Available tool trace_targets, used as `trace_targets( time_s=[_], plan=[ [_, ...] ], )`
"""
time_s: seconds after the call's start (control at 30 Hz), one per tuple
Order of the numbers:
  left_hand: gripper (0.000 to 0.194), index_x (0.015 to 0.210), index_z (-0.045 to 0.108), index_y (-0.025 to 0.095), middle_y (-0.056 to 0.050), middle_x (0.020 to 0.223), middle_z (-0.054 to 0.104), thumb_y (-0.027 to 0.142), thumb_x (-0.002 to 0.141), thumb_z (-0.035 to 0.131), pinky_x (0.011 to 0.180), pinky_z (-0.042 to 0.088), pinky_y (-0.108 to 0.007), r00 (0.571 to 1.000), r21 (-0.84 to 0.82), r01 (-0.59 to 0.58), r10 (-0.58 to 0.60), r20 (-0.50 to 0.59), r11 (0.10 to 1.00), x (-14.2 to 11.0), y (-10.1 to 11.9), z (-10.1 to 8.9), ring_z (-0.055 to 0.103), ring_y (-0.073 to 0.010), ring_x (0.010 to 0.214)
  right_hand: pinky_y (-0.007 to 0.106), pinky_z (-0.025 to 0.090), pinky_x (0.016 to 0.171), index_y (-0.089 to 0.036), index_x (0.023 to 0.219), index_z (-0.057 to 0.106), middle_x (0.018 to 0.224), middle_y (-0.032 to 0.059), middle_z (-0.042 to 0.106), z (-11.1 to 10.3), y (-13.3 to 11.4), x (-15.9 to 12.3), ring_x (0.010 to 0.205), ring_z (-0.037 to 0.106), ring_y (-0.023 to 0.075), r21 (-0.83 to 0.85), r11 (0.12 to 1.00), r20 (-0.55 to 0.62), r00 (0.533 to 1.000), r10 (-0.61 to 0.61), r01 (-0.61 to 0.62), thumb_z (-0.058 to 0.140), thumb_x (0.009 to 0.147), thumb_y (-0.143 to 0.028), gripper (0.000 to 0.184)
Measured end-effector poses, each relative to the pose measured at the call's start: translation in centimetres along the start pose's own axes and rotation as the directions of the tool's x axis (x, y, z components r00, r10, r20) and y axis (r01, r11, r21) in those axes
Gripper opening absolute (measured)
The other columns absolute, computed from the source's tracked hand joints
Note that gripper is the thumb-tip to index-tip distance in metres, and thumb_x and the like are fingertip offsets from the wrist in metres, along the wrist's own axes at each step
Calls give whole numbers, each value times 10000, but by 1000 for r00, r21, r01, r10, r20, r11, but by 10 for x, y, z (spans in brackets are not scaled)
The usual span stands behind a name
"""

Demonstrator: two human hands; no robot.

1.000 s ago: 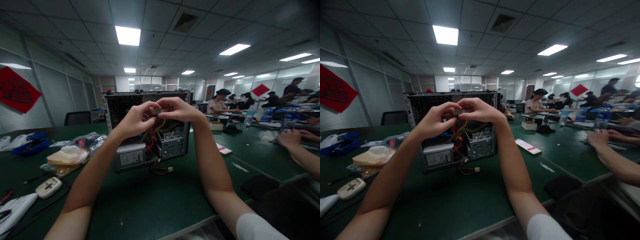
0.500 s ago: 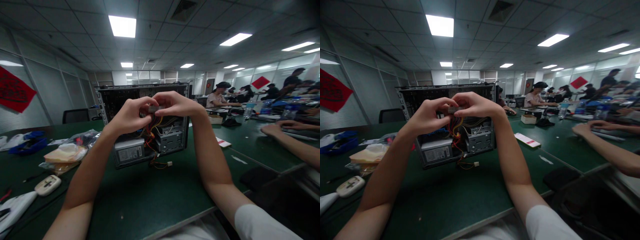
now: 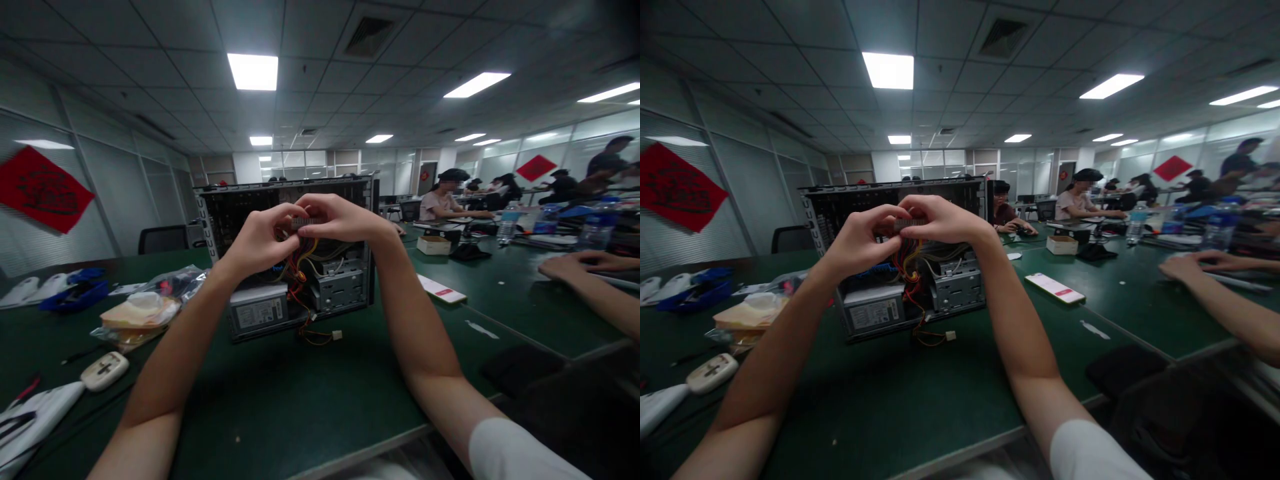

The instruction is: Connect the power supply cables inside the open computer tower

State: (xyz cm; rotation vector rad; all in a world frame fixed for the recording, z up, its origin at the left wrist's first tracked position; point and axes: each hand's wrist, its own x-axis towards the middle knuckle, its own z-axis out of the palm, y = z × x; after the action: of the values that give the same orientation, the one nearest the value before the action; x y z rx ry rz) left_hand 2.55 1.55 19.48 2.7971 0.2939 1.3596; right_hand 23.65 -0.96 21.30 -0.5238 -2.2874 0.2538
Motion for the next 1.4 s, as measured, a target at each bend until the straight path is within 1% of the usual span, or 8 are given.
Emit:
trace_targets(
  time_s=[0.13, 0.23, 0.43, 0.73, 0.97, 1.17, 1.3, 1.4],
  plan=[
    [326, 1109, 689, 178, -24, 795, 695, 218, 787, 657, 671, 496, -285, 985, 355, 21, 41, -167, 934, 2, 2, 8, 631, -172, 684, 295, 501, 855, -134, 1117, 614, 1054, 61, 673, 2, 8, 5, 969, 623, 174, -14, 1000, -70, 997, -23, 22, 691, 870, -260, 288],
    [365, 1136, 683, 194, -69, 960, 735, 209, 771, 674, 761, 518, -339, 982, 487, 48, 49, -183, 872, 4, 4, 11, 677, -240, 836, 289, 514, 872, -136, 1108, 621, 1069, 59, 673, 1, 18, 7, 986, 625, 169, 81, 996, -76, 997, -32, 39, 712, 855, -257, 296],
    [454, 1178, 664, 201, -55, 1076, 728, 100, 739, 615, 798, 523, -315, 997, 322, -34, 56, -61, 946, 5, 1, 7, 676, -215, 886, 268, 566, 792, -157, 1161, 625, 1042, 47, 701, -4, 32, 3, 939, 660, 163, 298, 954, -13, 999, 35, -29, 803, 798, -313, 434],
    [375, 1214, 655, 162, -40, 957, 724, 177, 843, 602, 692, 506, -248, 998, 31, -20, 17, 65, 999, 1, -3, 0, 654, -161, 778, 233, 544, 674, -149, 1091, 638, 909, 24, 697, -6, 12, -2, 796, 650, 137, 232, 971, 2, 999, 48, -47, 813, 807, -331, 381],
    [387, 1181, 688, 163, -65, 1028, 758, 161, 798, 631, 773, 535, -287, 991, 249, -88, 110, -76, 965, 2, 0, -1, 706, -198, 844, 221, 547, 681, -145, 1100, 622, 915, 12, 674, 1, 22, 5, 783, 637, 120, 302, 953, -42, 998, 38, -24, 802, 825, -320, 372],
    [378, 1194, 702, 173, -89, 1140, 751, 215, 823, 642, 917, 540, -352, 960, 390, -9, 117, -254, 921, 2, -10, -17, 713, -260, 1004, 273, 591, 782, -152, 1096, 602, 971, 42, 702, 33, 44, 22, 872, 685, 158, 539, 828, 108, 988, 110, -151, 792, 832, -428, 427],
    [433, 1242, 688, 179, -76, 948, 768, 411, 883, 619, 727, 561, -316, 987, 364, 162, -156, -46, 917, -5, -1, -47, 719, -243, 798, 243, 575, 604, -152, 991, 559, 768, 16, 675, 55, 55, 29, 642, 662, 132, 686, 696, 176, 977, 122, -211, 665, 923, -521, 389],
    [632, 1397, 589, 259, -58, 970, 772, 614, 875, 600, 663, 564, -321, 879, 425, 254, -390, 274, 869, -27, 21, -80, 713, -264, 775, 161, 396, 385, -148, 949, 541, 590, -57, 548, 60, 57, 27, 401, 439, 61, 649, 708, 246, 958, 150, -277, 566, 991, -501, 355]
  ],
)
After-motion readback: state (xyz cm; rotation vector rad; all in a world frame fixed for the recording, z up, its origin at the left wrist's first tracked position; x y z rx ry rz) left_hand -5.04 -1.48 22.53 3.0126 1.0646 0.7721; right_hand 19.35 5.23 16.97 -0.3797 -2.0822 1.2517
